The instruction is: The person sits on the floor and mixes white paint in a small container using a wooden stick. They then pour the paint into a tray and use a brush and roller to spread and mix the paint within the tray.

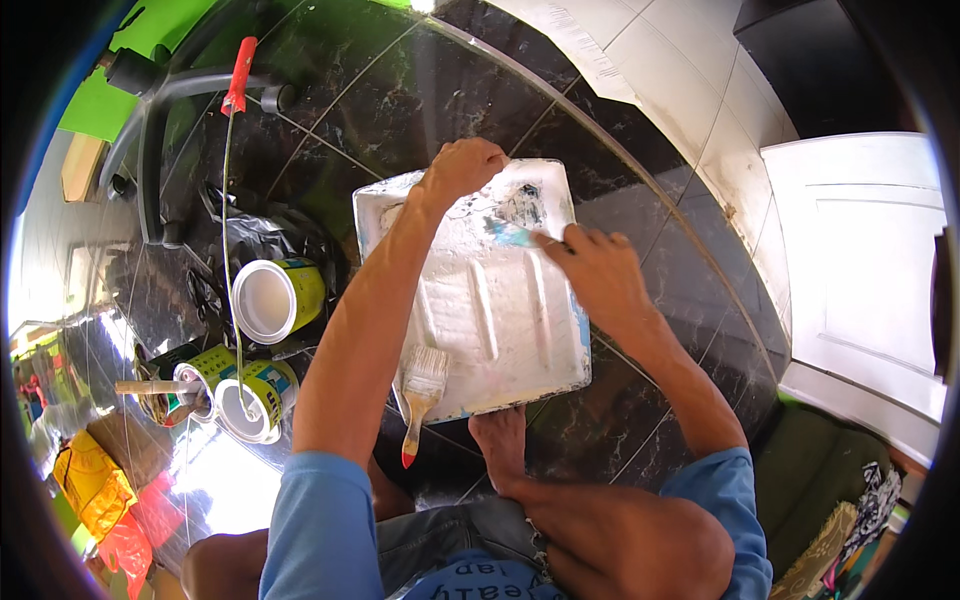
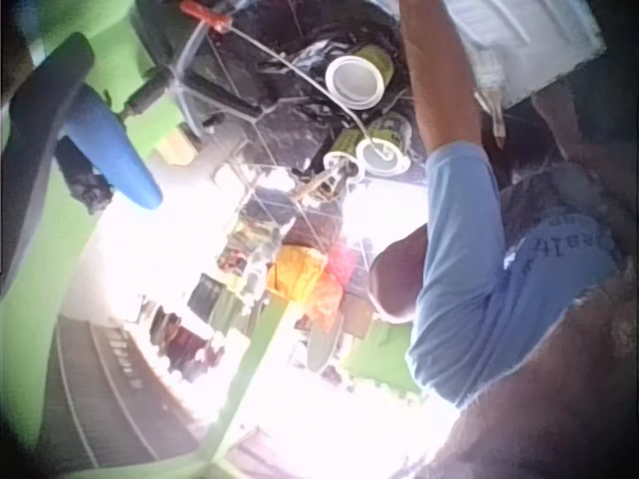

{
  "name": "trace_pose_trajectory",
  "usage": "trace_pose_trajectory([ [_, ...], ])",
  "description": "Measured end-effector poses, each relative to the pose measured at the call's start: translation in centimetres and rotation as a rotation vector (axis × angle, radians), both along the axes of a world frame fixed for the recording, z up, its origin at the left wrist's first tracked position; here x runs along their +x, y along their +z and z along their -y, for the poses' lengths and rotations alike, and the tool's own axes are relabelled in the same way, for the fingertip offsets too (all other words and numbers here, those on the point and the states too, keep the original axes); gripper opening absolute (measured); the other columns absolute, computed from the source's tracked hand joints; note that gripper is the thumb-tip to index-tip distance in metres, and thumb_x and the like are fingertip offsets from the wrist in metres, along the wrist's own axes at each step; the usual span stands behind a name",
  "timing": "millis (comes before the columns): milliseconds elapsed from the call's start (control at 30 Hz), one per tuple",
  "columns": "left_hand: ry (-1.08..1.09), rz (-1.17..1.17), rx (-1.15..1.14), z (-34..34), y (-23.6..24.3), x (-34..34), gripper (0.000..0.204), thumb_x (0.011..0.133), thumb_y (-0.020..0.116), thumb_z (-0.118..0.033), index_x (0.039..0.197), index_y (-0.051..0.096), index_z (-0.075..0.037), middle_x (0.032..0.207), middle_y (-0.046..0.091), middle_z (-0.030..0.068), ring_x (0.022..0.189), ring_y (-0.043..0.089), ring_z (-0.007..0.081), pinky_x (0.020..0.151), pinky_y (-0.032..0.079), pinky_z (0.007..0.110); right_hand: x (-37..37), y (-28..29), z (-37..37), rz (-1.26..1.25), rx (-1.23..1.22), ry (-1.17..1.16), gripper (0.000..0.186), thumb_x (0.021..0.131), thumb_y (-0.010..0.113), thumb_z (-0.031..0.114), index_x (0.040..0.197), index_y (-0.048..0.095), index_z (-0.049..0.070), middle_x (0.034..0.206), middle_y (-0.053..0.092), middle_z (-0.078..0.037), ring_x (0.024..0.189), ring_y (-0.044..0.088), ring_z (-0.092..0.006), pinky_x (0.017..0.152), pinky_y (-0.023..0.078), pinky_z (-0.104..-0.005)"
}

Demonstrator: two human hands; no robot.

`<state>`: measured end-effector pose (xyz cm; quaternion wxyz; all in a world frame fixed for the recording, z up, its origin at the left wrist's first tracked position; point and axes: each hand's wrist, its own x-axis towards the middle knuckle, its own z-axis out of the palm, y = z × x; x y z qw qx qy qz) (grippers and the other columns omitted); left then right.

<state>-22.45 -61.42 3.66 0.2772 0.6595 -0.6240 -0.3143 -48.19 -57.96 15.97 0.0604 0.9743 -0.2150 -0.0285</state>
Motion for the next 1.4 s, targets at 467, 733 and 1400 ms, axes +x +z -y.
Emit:
trace_pose_trajectory([
  [467,-0.2,-0.254,0.12,1.2,0.8,2.0,0.028,0.101,0.057,-0.019,0.12,0.07,-0.003,0.105,0.074,0.0137,0.094,0.069,0.0223,0.086,0.052,0.036,0.9,3.2,6.0,-0.181,-0.11,0.1,0.041,0.084,0.066,0.007,0.125,0.064,0.007,0.097,0.062,-0.007,0.086,0.067,-0.0222,0.067,0.056,-0.0334],
  [733,-0.064,-0.142,-0.014,0.2,-0.1,0.4,0.027,0.1,0.053,-0.022,0.113,0.074,-0.013,0.1,0.075,0.0152,0.093,0.073,0.0306,0.083,0.055,0.042,3.4,3.9,8.4,-0.364,-0.241,0.253,0.046,0.079,0.071,0.007,0.125,0.066,0.002,0.087,0.068,-0.008,0.077,0.07,-0.0217,0.06,0.056,-0.0325],
  [1400,-0.033,-0.024,-0.051,-0.6,0.6,0.1,0.022,0.099,0.057,-0.018,0.114,0.073,-0.013,0.105,0.074,0.0152,0.097,0.071,0.0359,0.086,0.054,0.045,0.5,2.7,3.8,-0.302,-0.026,0.14,0.041,0.083,0.067,0.007,0.124,0.066,0.006,0.094,0.063,-0.01,0.085,0.069,-0.0249,0.062,0.057,-0.036],
])
